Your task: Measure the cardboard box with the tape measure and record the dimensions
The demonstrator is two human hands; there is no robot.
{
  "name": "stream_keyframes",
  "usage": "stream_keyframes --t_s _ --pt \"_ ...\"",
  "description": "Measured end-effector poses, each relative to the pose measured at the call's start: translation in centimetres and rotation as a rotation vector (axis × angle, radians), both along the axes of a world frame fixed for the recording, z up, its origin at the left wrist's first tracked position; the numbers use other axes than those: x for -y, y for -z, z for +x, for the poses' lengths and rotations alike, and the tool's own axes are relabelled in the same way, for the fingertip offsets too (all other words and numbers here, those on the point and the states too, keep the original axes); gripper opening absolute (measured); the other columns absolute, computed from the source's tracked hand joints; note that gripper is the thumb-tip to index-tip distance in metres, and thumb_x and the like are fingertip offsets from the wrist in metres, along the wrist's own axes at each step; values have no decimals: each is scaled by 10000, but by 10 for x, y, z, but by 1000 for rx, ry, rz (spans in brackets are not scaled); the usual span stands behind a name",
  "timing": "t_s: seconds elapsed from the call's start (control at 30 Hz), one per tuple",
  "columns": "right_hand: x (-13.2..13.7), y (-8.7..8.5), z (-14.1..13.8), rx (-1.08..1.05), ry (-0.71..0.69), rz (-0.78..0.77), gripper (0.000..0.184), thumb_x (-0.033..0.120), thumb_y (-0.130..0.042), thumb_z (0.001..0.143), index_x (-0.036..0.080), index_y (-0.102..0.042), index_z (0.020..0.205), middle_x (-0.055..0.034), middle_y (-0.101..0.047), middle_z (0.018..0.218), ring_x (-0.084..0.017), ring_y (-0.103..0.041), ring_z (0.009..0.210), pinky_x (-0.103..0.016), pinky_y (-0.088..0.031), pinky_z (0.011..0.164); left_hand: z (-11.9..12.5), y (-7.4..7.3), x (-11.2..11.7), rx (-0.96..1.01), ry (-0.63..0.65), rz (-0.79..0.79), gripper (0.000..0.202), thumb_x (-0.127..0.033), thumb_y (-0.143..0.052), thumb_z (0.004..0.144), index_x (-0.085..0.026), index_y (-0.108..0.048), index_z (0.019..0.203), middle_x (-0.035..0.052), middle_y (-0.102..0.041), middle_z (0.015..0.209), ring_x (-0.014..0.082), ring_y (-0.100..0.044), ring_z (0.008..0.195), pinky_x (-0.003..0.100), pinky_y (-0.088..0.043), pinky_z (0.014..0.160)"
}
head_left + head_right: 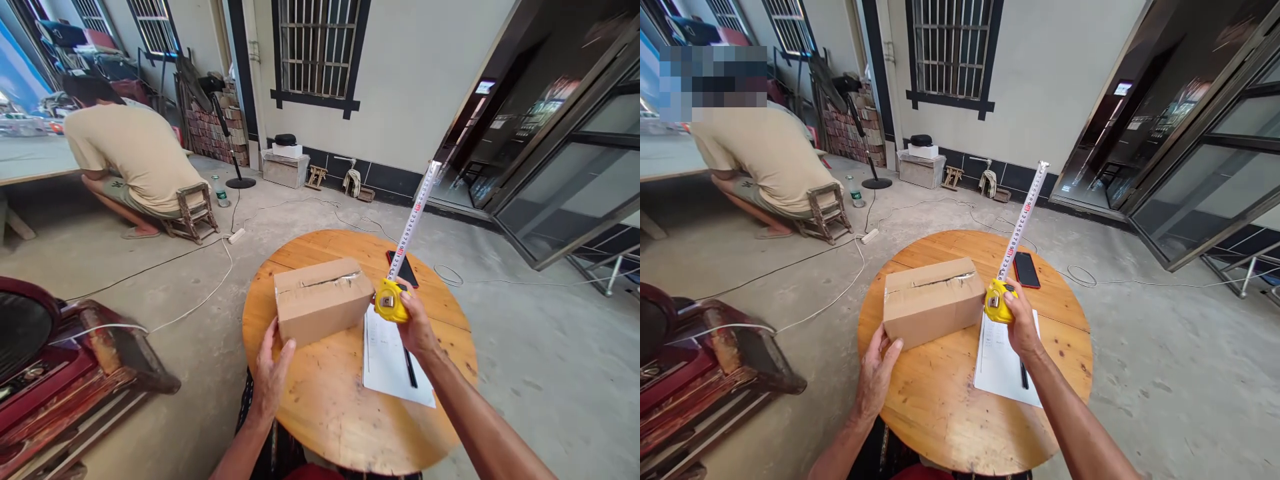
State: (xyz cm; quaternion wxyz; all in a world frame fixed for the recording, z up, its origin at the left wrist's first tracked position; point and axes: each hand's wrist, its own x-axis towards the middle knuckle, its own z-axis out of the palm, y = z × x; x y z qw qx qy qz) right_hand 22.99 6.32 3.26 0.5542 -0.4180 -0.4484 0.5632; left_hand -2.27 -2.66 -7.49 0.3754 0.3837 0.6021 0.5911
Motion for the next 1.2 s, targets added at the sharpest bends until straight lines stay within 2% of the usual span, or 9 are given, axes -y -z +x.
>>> stream_keyframes --t_s 0.17,0.3,0.43,0.57,0.73,0.93,1.07,1.13,1.2 --pt "-8 10 -6 -81 -81 -18 471 510 -642 727 252 -522 1102 -26 -689 900 -240 -672 723 -372 -509 681 -6 -4 -11 -83 -39 -10 551 -460 -547 888 -194 -510 1369 117 -619 1321 283 -548 1253 430 -416 1061" --pt "-2 4 -4 -124 -87 -29 471 501 -635 738 256 -541 1129 -23 -696 880 -245 -673 719 -381 -518 684 -15 -26 -11 -170 -70 -29 519 -513 -520 879 -186 -582 1277 110 -648 1267 285 -591 1176 411 -450 1009" --pt "19 -6 -4 -143 -116 -63 505 505 -629 764 267 -541 1201 -37 -722 923 -265 -692 769 -412 -534 735 -33 -50 1 -297 -32 -100 544 -589 -520 849 -176 -629 1186 103 -701 1114 276 -650 1007 383 -502 896" --pt "30 -11 -5 -234 -79 -90 476 466 -696 738 264 -559 1147 -4 -722 842 -244 -700 729 -395 -552 740 -43 -60 12 -349 47 -117 583 -597 -517 851 -166 -605 1234 107 -691 1127 267 -652 986 381 -501 892" --pt "10 -4 -16 -269 -53 -106 429 466 -749 680 229 -579 995 3 -708 794 -212 -687 660 -362 -563 681 -37 -55 0 -254 51 -100 646 -563 -559 840 -165 -515 1347 130 -642 1265 294 -607 1155 414 -473 975" --pt "0 -5 -25 -173 -59 -91 473 502 -762 674 213 -595 1009 5 -691 779 -192 -669 643 -319 -549 632 -32 -46 -14 -69 68 -20 613 -512 -564 866 -192 -478 1382 107 -613 1335 275 -575 1226 387 -458 1020" --pt "36 -19 -17 -48 -89 -133 460 515 -735 731 226 -614 1067 -9 -690 851 -184 -657 689 -288 -519 626 -32 -40 -8 -73 73 -31 623 -511 -546 888 -192 -444 1414 110 -590 1364 277 -552 1254 409 -419 1067" --pt "64 -22 -14 15 -174 -256 476 564 -713 741 228 -629 1068 -22 -682 826 -207 -664 701 -306 -520 627 -30 -38 -4 -61 85 -19 617 -508 -531 901 -198 -434 1426 104 -571 1389 275 -538 1271 407 -410 1079" --pt "90 -15 -13 65 -225 -416 506 627 -669 756 243 -630 1085 -31 -682 852 -225 -673 726 -356 -536 689 -25 -34 -1 -52 76 11 592 -502 -507 919 -206 -441 1427 93 -544 1422 270 -503 1311 394 -402 1091"
